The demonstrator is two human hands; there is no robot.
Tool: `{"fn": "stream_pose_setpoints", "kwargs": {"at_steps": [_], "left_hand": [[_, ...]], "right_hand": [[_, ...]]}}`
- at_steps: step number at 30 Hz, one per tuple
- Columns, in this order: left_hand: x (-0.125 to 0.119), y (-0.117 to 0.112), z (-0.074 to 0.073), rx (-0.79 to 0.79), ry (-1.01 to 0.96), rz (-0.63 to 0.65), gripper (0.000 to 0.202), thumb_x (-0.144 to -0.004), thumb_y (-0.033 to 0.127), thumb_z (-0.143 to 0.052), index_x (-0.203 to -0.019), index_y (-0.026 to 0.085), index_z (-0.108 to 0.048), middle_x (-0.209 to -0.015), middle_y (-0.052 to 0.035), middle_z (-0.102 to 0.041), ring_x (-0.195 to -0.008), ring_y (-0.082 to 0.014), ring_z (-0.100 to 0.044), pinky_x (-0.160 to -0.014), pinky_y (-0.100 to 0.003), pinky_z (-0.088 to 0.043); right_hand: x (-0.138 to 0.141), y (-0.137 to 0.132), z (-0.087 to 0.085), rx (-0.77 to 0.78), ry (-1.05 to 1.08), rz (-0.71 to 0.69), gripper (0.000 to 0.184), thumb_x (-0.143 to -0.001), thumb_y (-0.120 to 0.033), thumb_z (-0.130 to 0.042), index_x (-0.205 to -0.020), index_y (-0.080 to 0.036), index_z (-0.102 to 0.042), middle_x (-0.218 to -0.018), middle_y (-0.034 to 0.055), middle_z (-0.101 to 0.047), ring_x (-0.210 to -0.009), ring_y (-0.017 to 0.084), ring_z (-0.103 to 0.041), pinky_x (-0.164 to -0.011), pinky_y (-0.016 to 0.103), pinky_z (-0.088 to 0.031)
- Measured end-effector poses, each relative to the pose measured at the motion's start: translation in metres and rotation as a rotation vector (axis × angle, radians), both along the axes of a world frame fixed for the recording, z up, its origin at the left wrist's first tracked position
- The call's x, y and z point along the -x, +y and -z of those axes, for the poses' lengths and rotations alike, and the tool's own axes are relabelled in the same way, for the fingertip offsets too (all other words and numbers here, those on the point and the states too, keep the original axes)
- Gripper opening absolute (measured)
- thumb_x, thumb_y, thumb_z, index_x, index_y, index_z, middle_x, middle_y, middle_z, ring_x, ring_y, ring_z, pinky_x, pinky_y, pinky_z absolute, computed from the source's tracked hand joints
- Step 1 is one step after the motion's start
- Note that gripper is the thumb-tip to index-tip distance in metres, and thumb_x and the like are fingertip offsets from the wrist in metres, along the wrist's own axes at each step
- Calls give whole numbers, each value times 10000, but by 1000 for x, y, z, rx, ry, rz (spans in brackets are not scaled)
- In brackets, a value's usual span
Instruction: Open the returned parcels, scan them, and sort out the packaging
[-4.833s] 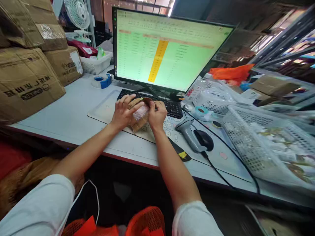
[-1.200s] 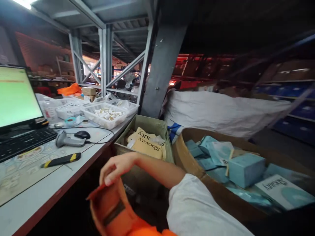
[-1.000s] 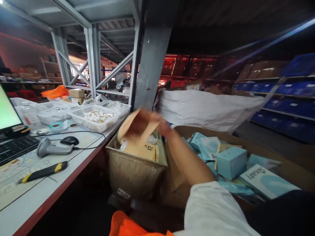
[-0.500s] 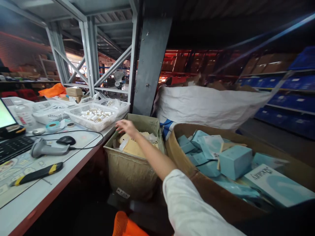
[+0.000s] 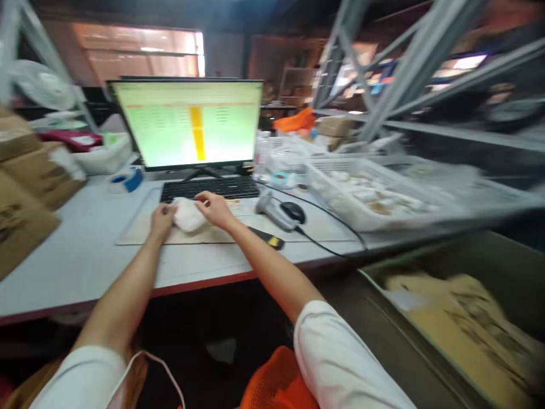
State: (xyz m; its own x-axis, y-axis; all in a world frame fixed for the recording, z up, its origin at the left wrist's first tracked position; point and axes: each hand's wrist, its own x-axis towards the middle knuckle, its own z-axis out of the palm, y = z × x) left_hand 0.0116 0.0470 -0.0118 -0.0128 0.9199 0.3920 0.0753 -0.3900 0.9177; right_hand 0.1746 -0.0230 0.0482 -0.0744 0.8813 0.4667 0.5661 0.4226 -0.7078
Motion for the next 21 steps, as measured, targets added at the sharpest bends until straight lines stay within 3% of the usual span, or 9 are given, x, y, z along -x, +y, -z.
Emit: {"fn": "stream_pose_setpoints", "kwargs": {"at_steps": [2,4,7,10,13,16,21], "left_hand": [[39,7,12,9,48,-80,294,-908,387,-724,-815,123,-631,-748,-1,-613,-666,-123,-565,-651,-254,-491],[49,13,20,-5,67,-106,347,-864,413,-743,-704,150,-584,-642,23,-558,-611,-118,-506,-598,-231,-416],[41,19,27,-39,63,-121,378,-880,486,-685,-697,177,-564,-627,24,-526,-614,-130,-471,-576,-235,-365],[36,21,30,-67,55,-147,425,-927,543,-608,-708,185,-541,-644,16,-501,-644,-139,-455,-597,-244,-359],[38,21,29,-91,33,-150,474,-939,632,-562,-773,188,-550,-719,1,-524,-711,-149,-483,-641,-242,-398],[38,21,27,-67,-66,-117,546,-874,738,-592,-866,193,-568,-800,-13,-544,-733,-152,-507,-631,-241,-442],[36,20,19,26,-257,-146,592,-761,753,-717,-892,198,-555,-810,-9,-547,-695,-139,-506,-564,-221,-448]], "right_hand": [[11,30,9,19,-76,78,223,-935,-250,-631,-1123,-160,-710,-1022,75,-738,-909,190,-671,-919,318,-499],[14,46,22,42,-116,127,259,-937,-281,-632,-1145,-145,-705,-1052,105,-734,-956,218,-663,-918,334,-485],[7,50,40,91,-111,106,269,-916,-327,-643,-1097,-142,-715,-1009,103,-731,-921,226,-647,-858,326,-470],[-5,50,49,127,-38,-3,198,-898,-334,-608,-898,-160,-702,-817,42,-694,-768,189,-605,-736,289,-436],[-13,51,49,132,96,64,180,-875,-302,-546,-769,-179,-625,-714,12,-636,-703,173,-571,-686,280,-404],[-15,51,45,99,199,189,159,-857,-294,-513,-751,-194,-578,-719,12,-622,-715,177,-564,-694,289,-397],[-12,47,43,80,251,76,101,-821,-257,-516,-879,-194,-570,-817,22,-627,-737,171,-564,-722,289,-426]]}}
